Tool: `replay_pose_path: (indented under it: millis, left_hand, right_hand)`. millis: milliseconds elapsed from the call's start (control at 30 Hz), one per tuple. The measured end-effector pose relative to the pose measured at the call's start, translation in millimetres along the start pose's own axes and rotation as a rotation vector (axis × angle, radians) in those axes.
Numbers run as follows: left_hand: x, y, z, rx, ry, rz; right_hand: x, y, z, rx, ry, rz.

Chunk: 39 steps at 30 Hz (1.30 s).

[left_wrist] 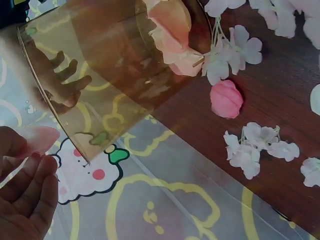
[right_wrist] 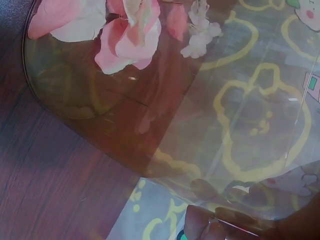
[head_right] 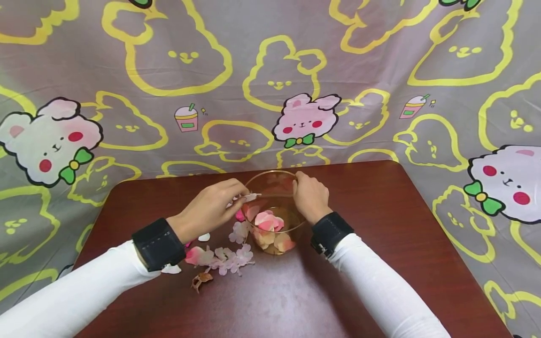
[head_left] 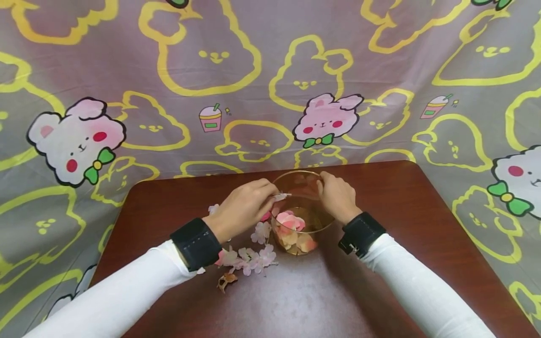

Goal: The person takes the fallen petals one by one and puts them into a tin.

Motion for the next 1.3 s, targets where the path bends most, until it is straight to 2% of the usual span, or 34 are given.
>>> replay_pose_path:
  millis: [200, 433, 733, 967, 1300]
  left_hand:
    - [5.3, -6.3, 7.7, -0.018, 0.015, 0.055]
    - [9.1, -7.0, 18.0, -0.111, 0.028, 0.050]
    - [9.4, -5.7, 22.5, -0.136, 0.040, 0.031]
    - [8.3, -5.7, 20.4, -0.111, 0.032, 0.042]
    - [-5.6, -5.2, 4.8, -0.030, -0.018, -0.022]
  right_hand:
    - [1, -1, 1, 0.001, 0.007, -0.001]
    - [2, -2, 2, -0.001, 0.011, 0.005]
    - [2, -1, 1, 0.000, 0.002, 0.004]
    - [1, -1, 1, 0.007, 0.004, 0.003]
    - [1, -1, 2, 0.002, 0.001, 0.006]
Point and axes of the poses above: each hand's wrist, its own y-axis away from the middle knuckle, its own z-axis out of the palm, x = y × z, the point moved 3 cm from there along -y, towards the middle knuckle, and after that the axes turned 11 degrees about x, right-handed, at the moved point
